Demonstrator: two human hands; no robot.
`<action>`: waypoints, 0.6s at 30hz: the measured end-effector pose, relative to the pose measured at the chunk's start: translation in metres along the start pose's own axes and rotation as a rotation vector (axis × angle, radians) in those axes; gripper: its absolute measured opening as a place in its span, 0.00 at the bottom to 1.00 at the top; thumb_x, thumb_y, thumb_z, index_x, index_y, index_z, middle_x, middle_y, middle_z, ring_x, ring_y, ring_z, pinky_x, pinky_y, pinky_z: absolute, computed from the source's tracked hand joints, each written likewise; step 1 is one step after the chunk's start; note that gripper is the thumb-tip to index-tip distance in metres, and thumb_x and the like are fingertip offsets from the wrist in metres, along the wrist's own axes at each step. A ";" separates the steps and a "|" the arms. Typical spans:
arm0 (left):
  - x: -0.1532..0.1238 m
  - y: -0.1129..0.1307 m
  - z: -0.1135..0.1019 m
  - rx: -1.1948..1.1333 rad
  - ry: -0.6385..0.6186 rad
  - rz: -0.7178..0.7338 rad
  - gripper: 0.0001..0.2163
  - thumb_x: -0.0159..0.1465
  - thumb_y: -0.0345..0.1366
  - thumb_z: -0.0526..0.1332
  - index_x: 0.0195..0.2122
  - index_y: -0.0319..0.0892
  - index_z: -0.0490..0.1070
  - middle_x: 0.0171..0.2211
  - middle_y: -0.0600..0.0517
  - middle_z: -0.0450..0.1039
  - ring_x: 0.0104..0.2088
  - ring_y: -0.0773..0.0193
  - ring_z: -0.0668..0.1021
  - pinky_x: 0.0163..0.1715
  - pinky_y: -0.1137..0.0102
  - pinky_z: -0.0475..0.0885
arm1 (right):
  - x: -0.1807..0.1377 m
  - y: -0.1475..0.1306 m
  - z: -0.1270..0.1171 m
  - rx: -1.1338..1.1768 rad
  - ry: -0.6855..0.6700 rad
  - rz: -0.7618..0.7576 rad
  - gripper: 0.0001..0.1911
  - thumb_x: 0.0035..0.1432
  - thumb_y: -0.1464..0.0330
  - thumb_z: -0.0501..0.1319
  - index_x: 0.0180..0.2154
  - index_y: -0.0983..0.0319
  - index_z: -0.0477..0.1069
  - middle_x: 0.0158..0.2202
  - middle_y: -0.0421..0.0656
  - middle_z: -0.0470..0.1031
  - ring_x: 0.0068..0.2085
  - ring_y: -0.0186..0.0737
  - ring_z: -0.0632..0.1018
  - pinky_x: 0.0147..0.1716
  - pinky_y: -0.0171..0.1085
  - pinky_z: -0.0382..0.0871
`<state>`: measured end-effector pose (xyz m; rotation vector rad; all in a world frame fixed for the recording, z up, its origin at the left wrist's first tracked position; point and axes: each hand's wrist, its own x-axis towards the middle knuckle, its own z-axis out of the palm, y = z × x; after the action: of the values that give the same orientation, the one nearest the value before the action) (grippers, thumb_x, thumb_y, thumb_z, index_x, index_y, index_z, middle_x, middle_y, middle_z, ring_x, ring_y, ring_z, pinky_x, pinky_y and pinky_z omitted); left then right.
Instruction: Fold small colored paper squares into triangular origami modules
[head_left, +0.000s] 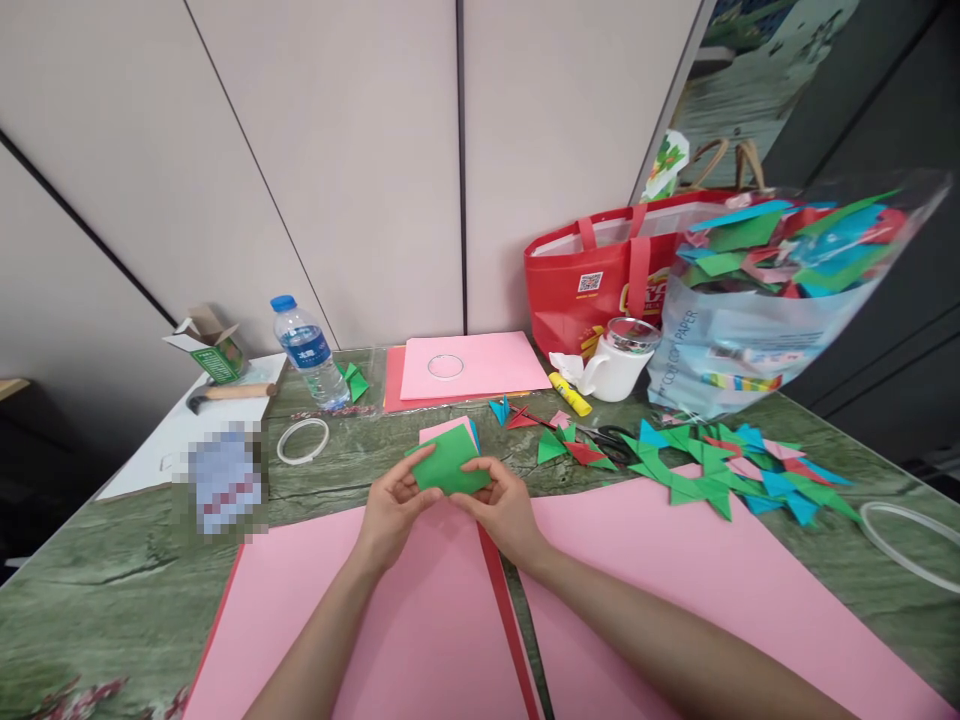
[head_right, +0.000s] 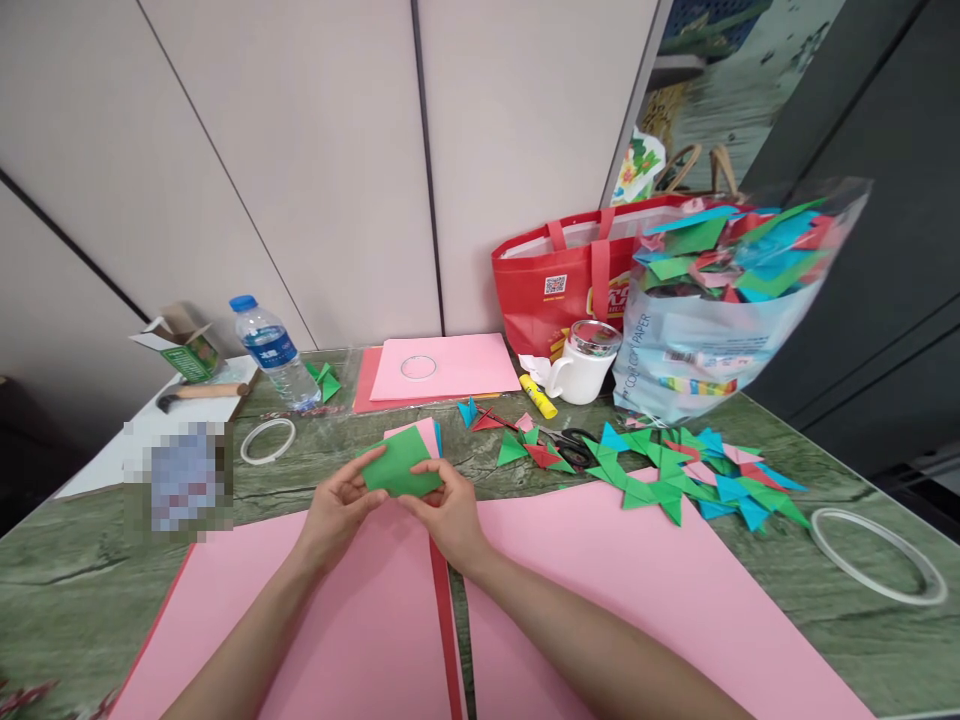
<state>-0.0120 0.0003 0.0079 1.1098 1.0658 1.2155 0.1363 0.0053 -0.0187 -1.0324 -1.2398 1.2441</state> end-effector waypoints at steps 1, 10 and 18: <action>0.000 -0.002 0.000 0.006 0.033 0.005 0.27 0.46 0.33 0.66 0.49 0.40 0.65 0.32 0.48 0.75 0.35 0.59 0.75 0.35 0.68 0.69 | 0.000 0.000 0.000 0.007 0.002 0.005 0.17 0.39 0.66 0.65 0.34 0.60 0.65 0.27 0.38 0.68 0.22 0.33 0.70 0.21 0.32 0.67; 0.000 -0.006 0.006 -0.013 0.080 0.005 0.27 0.45 0.33 0.66 0.48 0.40 0.66 0.33 0.47 0.75 0.34 0.60 0.75 0.33 0.69 0.69 | 0.002 -0.002 0.000 0.062 0.015 0.014 0.19 0.39 0.68 0.65 0.35 0.59 0.60 0.31 0.40 0.69 0.25 0.34 0.72 0.21 0.32 0.69; -0.001 -0.006 0.011 -0.066 0.136 -0.005 0.29 0.45 0.33 0.67 0.50 0.40 0.63 0.36 0.47 0.75 0.35 0.60 0.76 0.34 0.69 0.70 | 0.002 -0.001 0.002 0.144 0.007 -0.013 0.27 0.38 0.69 0.65 0.40 0.57 0.55 0.35 0.40 0.70 0.29 0.36 0.74 0.25 0.34 0.71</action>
<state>-0.0008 -0.0018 0.0040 0.9850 1.1224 1.3282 0.1344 0.0068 -0.0174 -0.9220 -1.1326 1.2995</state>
